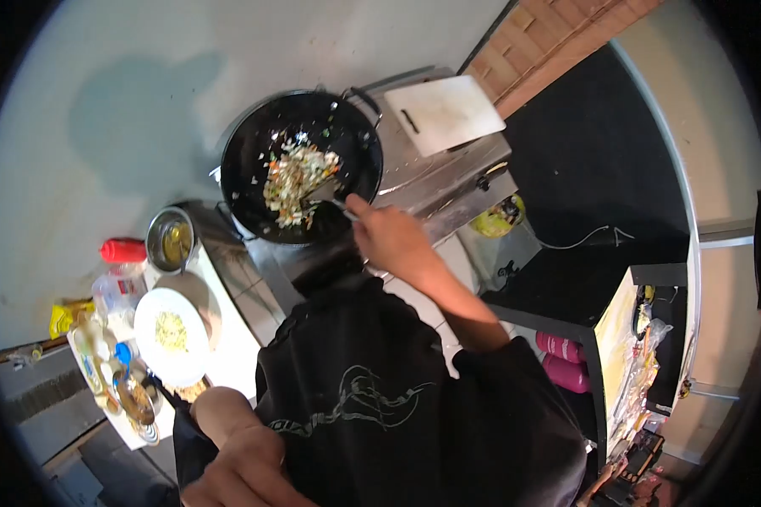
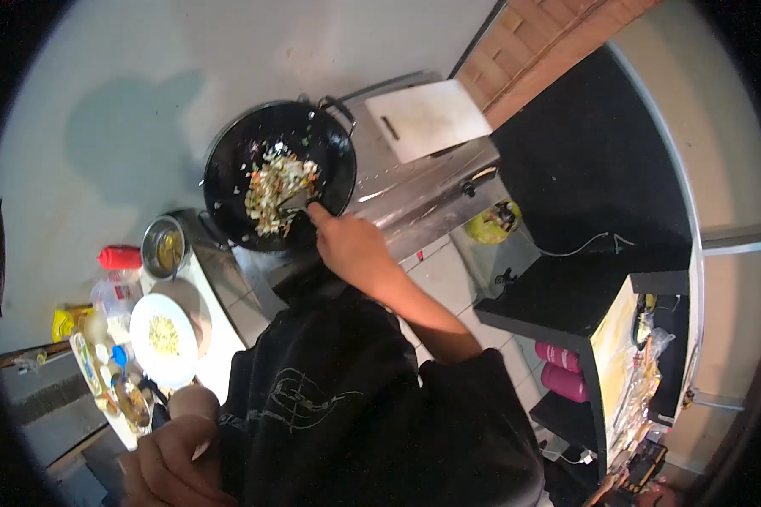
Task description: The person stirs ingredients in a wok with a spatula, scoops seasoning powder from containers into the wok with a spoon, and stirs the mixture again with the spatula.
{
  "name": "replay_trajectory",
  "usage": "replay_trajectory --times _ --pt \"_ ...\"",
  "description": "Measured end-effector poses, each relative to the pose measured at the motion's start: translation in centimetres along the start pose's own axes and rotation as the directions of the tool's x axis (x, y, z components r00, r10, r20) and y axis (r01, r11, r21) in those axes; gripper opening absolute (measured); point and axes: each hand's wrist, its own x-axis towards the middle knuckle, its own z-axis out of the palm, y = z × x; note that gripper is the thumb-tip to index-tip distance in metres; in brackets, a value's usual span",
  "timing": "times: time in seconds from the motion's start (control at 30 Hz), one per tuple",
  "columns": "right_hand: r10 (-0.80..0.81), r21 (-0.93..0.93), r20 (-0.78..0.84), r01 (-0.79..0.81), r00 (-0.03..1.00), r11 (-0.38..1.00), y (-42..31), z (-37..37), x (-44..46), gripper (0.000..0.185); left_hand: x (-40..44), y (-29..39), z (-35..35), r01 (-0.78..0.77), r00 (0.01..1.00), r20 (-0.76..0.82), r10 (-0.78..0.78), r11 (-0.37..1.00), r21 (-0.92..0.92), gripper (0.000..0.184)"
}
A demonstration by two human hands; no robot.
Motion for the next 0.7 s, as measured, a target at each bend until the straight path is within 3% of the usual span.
replay_trajectory --times 0.07,0.1,0.13,0.2,0.23,0.3,0.37,0.4,0.43,0.47,0.5,0.53,0.7 --pt "0.01 0.033 -0.024 -0.009 1.0 0.999 0.5 0.3 0.7 0.033 0.1 -1.0 -1.3 -0.13 0.991 0.043 0.129 0.991 0.034 0.027" --pt "0.016 0.079 -0.016 -0.014 1.0 0.997 0.7 0.1 0.9 0.032 0.9 -1.8 -2.6 -0.302 0.92 0.211 0.329 0.941 -0.153 0.024" --pt "0.02 0.138 0.005 -0.021 1.0 0.99 0.5 0.1 1.1 0.03 1.4 -2.1 -3.5 -0.411 0.786 0.336 0.519 0.845 -0.343 0.021" --pt "-0.021 0.185 -0.009 0.023 1.0 0.982 0.9 -1.2 1.1 0.028 1.1 -2.2 -5.3 -0.479 0.755 0.301 0.582 0.804 -0.353 0.013" --pt "-0.039 0.155 -0.012 0.04 0.999 0.987 1.0 -2.7 1.4 0.027 0.3 -2.7 -7.5 -0.426 0.852 0.305 0.426 0.902 -0.071 0.009" --pt "-0.073 0.085 -0.055 0.078 0.996 0.993 0.8 -5.3 2.7 0.026 -1.7 -4.3 -12.8 -0.196 0.978 0.154 0.138 0.858 0.475 0.002" --pt "-0.066 -0.066 -0.09 0.06 0.994 0.996 -0.5 -7.8 4.4 0.028 -2.5 -6.0 -16.5 0.14 0.989 -0.147 -0.031 0.543 0.828 0.008" --pt "-0.042 -0.176 -0.089 0.026 0.995 0.984 -1.1 -8.6 5.5 0.029 -1.0 -8.1 -17.4 0.163 0.984 -0.124 -0.128 0.364 0.917 0.008" --pt "-0.053 -0.167 -0.087 0.038 0.995 0.985 -1.1 -8.7 6.9 0.029 -1.0 -9.7 -19.7 0.238 0.957 -0.183 -0.225 0.25 0.939 0.012" --pt "-0.089 -0.29 -0.056 0.07 0.994 0.955 -1.1 -8.8 8.4 0.03 -2.2 -11.6 -23.2 0.374 0.904 -0.308 -0.297 0.204 0.905 0.019" --pt "-0.118 -0.407 -0.025 0.098 0.993 0.908 -1.2 -8.8 9.7 0.031 -3.5 -13.2 -26.5 0.3 0.921 -0.258 -0.292 0.108 0.948 0.026" --pt "-0.121 -0.4 -0.03 0.099 0.992 0.911 -1.5 -8.6 10.7 0.031 -4.0 -13.7 -27.5 0.347 0.884 -0.325 -0.336 0.004 0.938 0.031" --pt "-0.092 -0.504 0.067 0.113 0.993 0.856 -3.8 -7.0 14.3 0.031 -6.0 -15.6 -30.8 0.421 0.809 -0.417 -0.414 -0.088 0.903 0.035"
